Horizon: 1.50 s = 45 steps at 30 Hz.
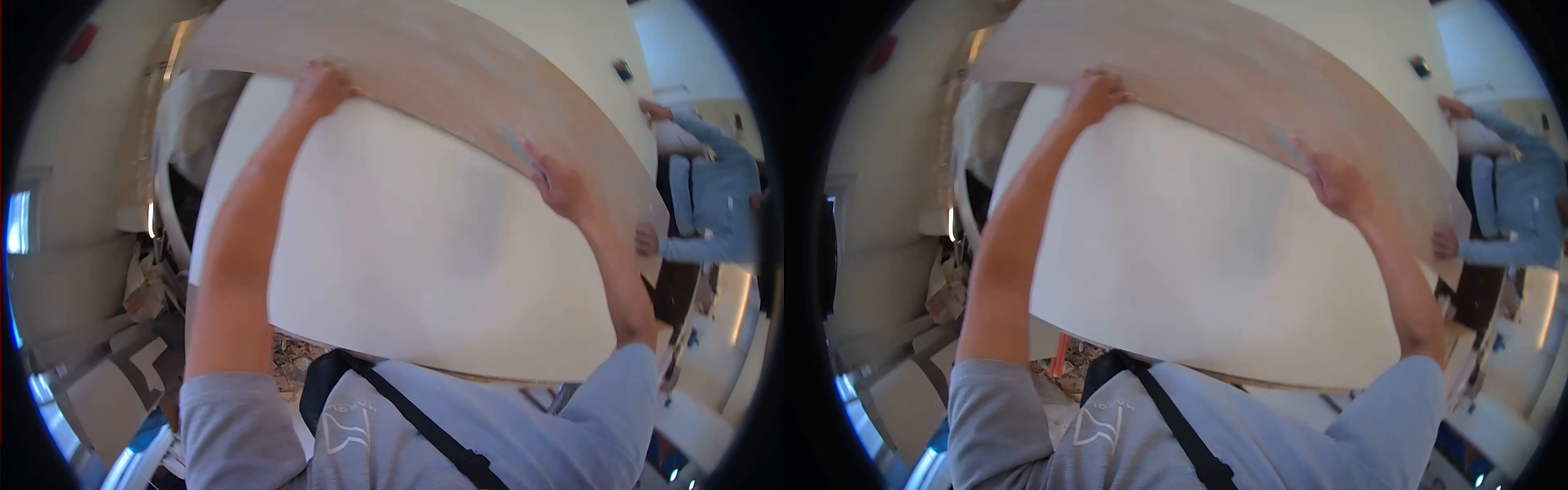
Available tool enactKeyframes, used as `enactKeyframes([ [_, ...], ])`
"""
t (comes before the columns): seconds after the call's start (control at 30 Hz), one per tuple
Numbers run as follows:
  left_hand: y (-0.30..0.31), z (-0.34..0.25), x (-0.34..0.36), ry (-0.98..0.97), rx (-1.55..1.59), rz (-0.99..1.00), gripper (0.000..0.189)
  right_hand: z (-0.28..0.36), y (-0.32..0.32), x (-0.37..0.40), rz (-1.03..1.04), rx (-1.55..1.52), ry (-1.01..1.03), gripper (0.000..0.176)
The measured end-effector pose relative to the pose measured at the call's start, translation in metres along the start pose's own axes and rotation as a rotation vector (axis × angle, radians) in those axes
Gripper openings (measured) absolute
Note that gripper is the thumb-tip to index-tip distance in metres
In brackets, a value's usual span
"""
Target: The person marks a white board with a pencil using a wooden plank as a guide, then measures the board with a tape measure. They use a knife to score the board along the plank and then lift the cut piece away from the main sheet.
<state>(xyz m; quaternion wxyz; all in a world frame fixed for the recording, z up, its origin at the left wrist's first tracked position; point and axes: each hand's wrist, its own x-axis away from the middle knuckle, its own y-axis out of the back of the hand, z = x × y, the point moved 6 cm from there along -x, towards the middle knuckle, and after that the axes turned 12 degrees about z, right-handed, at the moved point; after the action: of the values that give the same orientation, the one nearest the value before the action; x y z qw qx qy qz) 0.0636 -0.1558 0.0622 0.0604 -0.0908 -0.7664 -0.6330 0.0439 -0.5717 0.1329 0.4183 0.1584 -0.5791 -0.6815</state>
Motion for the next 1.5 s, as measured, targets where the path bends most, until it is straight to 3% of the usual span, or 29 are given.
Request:
enactKeyframes([
  [0.1,-0.005,0.002,0.007,0.056,-0.013,-0.173,0.032,0.046,-0.016,-0.062,-0.110,-0.059,0.161,0.059],
  [0.2,0.002,0.024,0.012,-0.007,0.171,-0.085,0.023,0.105,-0.018,-0.125,-0.089,-0.106,0.218,0.059],
  [0.3,-0.013,0.105,-0.009,-0.192,-0.119,-0.117,0.021,0.134,-0.024,-0.170,-0.006,-0.133,0.195,0.057],
  [0.4,0.031,0.146,0.050,0.248,0.057,-0.230,0.033,0.151,-0.027,-0.215,0.135,-0.101,0.111,0.057],
  [0.5,0.013,0.170,0.059,0.129,0.165,-0.391,0.049,0.172,-0.029,-0.259,0.159,-0.079,0.120,0.057],
  [0.7,0.017,0.183,0.062,0.058,0.217,-0.309,0.055,0.230,-0.018,-0.321,0.172,0.050,0.135,0.054],
  [1.03,0.021,0.185,0.062,0.051,0.214,-0.282,0.043,0.249,-0.013,-0.367,0.070,0.241,0.298,0.050],
  [1.5,0.016,0.188,0.056,0.077,0.222,-0.288,0.042,0.253,-0.014,-0.365,0.104,0.252,0.245,0.049],
])
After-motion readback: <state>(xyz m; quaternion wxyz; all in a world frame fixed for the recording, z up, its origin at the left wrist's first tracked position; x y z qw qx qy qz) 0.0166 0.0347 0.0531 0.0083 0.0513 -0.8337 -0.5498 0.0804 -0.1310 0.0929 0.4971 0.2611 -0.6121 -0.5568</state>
